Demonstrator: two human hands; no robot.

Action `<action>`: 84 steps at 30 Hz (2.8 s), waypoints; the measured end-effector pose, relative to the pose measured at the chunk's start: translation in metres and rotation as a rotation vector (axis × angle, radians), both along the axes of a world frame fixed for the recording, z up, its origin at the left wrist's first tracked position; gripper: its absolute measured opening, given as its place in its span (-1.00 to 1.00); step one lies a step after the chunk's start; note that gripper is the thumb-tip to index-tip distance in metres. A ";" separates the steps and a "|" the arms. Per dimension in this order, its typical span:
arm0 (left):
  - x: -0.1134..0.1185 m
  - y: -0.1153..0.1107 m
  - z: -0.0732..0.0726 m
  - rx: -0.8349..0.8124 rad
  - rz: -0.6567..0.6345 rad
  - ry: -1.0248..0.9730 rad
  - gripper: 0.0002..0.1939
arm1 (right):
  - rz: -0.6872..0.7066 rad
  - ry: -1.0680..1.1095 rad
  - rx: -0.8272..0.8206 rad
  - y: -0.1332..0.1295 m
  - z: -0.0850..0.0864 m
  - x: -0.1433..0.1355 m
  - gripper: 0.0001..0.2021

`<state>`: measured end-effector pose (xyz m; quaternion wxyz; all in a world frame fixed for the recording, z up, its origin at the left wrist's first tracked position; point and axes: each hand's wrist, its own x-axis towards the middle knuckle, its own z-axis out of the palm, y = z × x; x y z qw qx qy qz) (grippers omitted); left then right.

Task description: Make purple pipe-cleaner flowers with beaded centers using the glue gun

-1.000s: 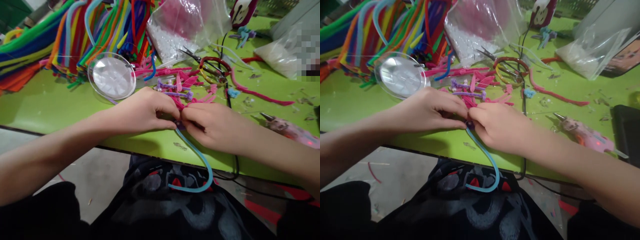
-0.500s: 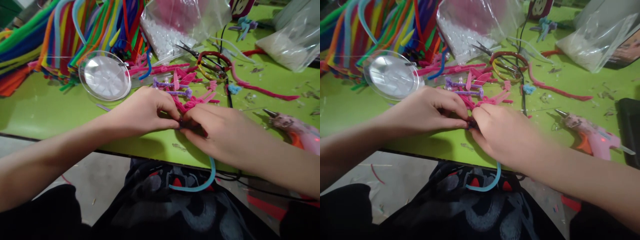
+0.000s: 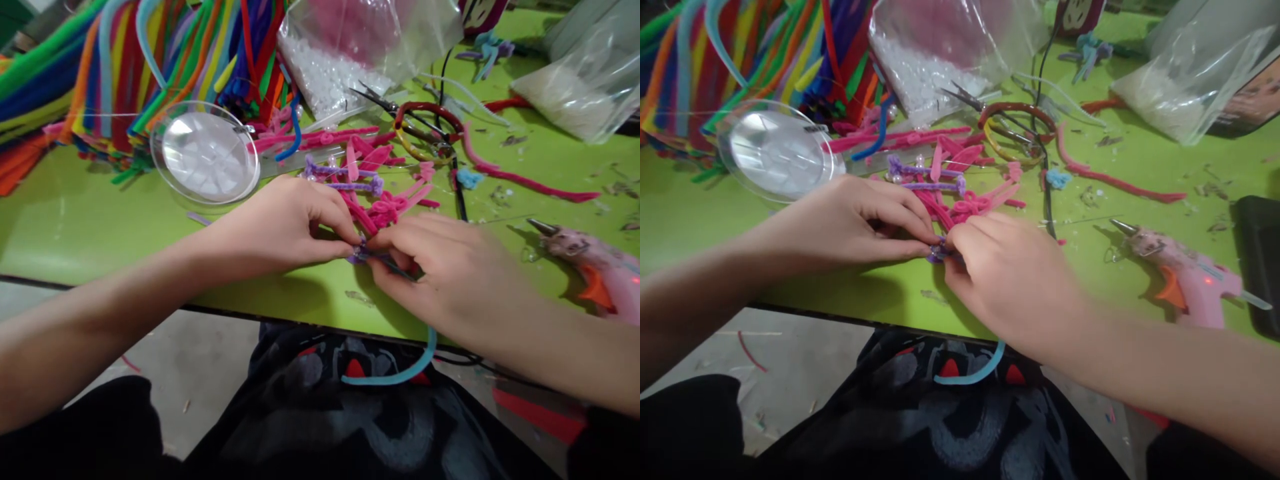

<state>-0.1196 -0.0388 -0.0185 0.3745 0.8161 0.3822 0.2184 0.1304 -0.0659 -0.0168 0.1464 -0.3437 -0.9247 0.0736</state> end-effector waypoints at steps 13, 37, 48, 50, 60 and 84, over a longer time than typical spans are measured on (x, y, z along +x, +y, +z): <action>0.003 -0.006 0.001 0.042 0.028 0.057 -0.88 | -0.286 0.054 -0.446 0.009 0.012 -0.012 -0.88; 0.094 0.018 0.040 -0.522 0.295 -0.491 -0.81 | -0.308 -0.181 -0.008 0.165 0.001 0.187 -0.68; 0.096 0.005 0.032 -0.538 0.279 -0.555 -0.76 | -0.419 -0.095 0.021 0.133 0.010 0.144 -0.80; 0.096 -0.001 0.032 -0.478 0.289 -0.571 -0.80 | -0.388 0.034 -0.003 0.106 0.024 0.127 -0.88; 0.098 -0.023 0.039 -0.277 0.313 -0.629 -0.87 | -0.157 0.546 -0.189 0.007 0.043 0.073 -0.78; 0.104 -0.026 0.033 -0.137 0.269 -0.751 -0.75 | -0.159 0.755 0.024 0.003 0.027 0.066 -0.93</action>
